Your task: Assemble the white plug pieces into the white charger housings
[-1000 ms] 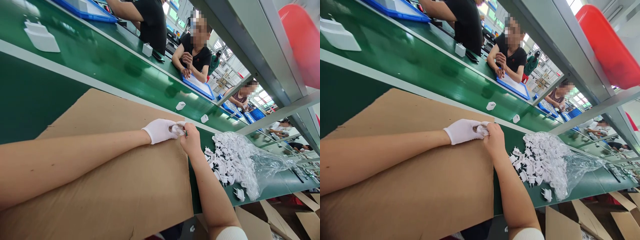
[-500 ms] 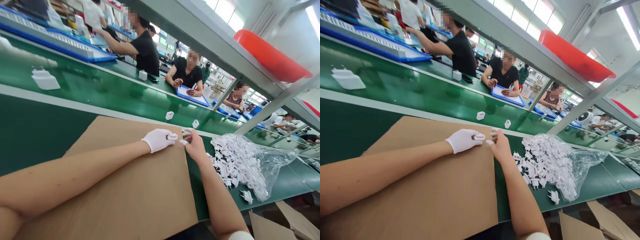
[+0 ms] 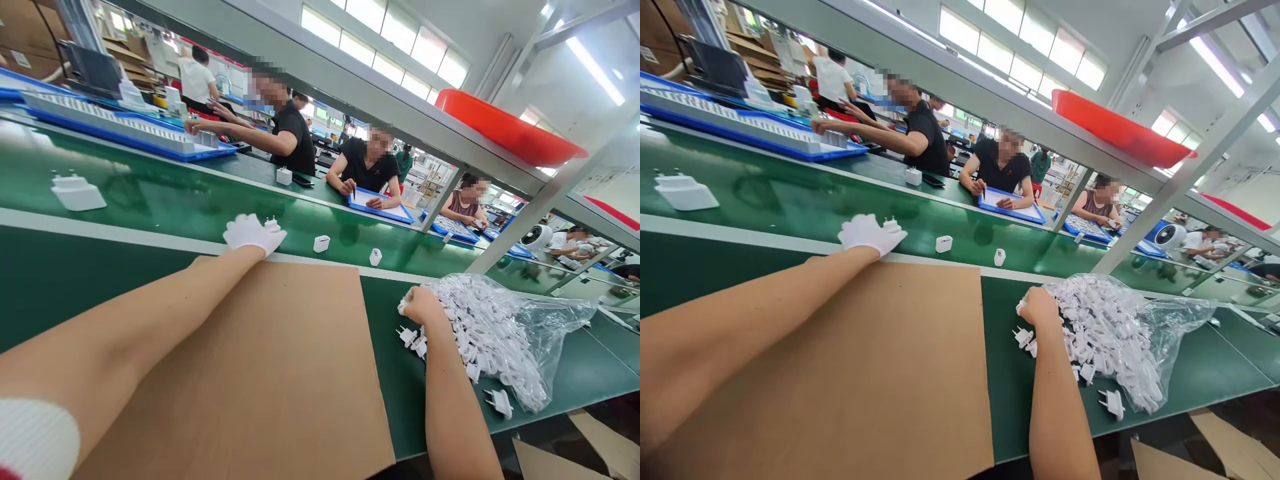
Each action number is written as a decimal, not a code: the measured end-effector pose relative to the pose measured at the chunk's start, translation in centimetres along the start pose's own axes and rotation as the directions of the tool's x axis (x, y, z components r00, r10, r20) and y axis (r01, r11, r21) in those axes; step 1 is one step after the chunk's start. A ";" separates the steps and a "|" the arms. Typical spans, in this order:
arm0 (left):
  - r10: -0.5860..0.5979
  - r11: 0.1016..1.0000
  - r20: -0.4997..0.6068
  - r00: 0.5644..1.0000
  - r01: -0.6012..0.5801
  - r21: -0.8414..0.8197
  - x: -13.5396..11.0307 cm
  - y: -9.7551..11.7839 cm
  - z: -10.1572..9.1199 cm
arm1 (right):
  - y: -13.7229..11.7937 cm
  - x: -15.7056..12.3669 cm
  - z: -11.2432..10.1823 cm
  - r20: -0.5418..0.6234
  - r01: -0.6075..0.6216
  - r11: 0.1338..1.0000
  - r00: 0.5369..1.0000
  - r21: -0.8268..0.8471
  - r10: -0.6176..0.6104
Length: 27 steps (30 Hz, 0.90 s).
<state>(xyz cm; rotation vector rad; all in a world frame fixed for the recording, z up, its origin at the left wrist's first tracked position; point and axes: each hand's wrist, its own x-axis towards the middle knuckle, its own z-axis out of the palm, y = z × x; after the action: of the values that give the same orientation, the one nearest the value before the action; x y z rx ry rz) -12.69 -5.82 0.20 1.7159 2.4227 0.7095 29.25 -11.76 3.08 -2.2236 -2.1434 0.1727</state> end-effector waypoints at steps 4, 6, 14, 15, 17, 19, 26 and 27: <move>0.053 0.998 -0.243 0.969 -0.043 0.049 0.0 2.9 2.2 | -1.2 0.0 1.5 -0.163 0.186 0.916 0.977 0.356 -0.135; 0.214 0.975 -0.088 0.973 -0.208 0.078 0.6 4.3 3.6 | -2.2 0.0 2.4 -0.126 0.247 0.810 0.969 0.532 -0.212; 0.234 0.972 0.206 0.950 -0.234 -0.024 3.0 5.5 5.1 | -5.4 -0.2 4.1 0.033 0.070 0.324 0.953 0.943 -0.301; 0.217 0.976 0.173 0.961 -0.216 -0.025 2.8 5.6 4.7 | -5.6 -0.2 4.1 0.052 0.033 0.267 0.951 0.963 -0.305; 0.205 0.979 0.113 0.972 -0.202 -0.038 1.6 6.3 3.8 | -5.9 -0.1 3.9 0.095 -0.045 0.165 0.945 0.985 -0.312; 0.242 0.970 0.108 0.964 -0.237 -0.057 -0.6 7.5 3.1 | -6.1 0.0 3.9 0.124 -0.109 0.065 0.946 0.992 -0.299; 0.380 0.914 0.399 0.835 -0.274 -0.298 -10.7 10.9 2.5 | -5.9 0.3 4.3 0.071 -0.105 -0.132 0.968 0.986 -0.242; 0.385 0.903 0.454 0.803 -0.228 -0.364 -11.6 10.9 2.7 | -6.0 0.3 4.5 0.064 -0.089 -0.099 0.971 0.991 -0.232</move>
<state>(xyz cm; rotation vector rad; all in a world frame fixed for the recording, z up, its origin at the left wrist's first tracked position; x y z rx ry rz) 1.93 -12.67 0.22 1.8909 1.6096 0.5086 22.83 -11.37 -0.69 -1.0138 -1.1229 1.5299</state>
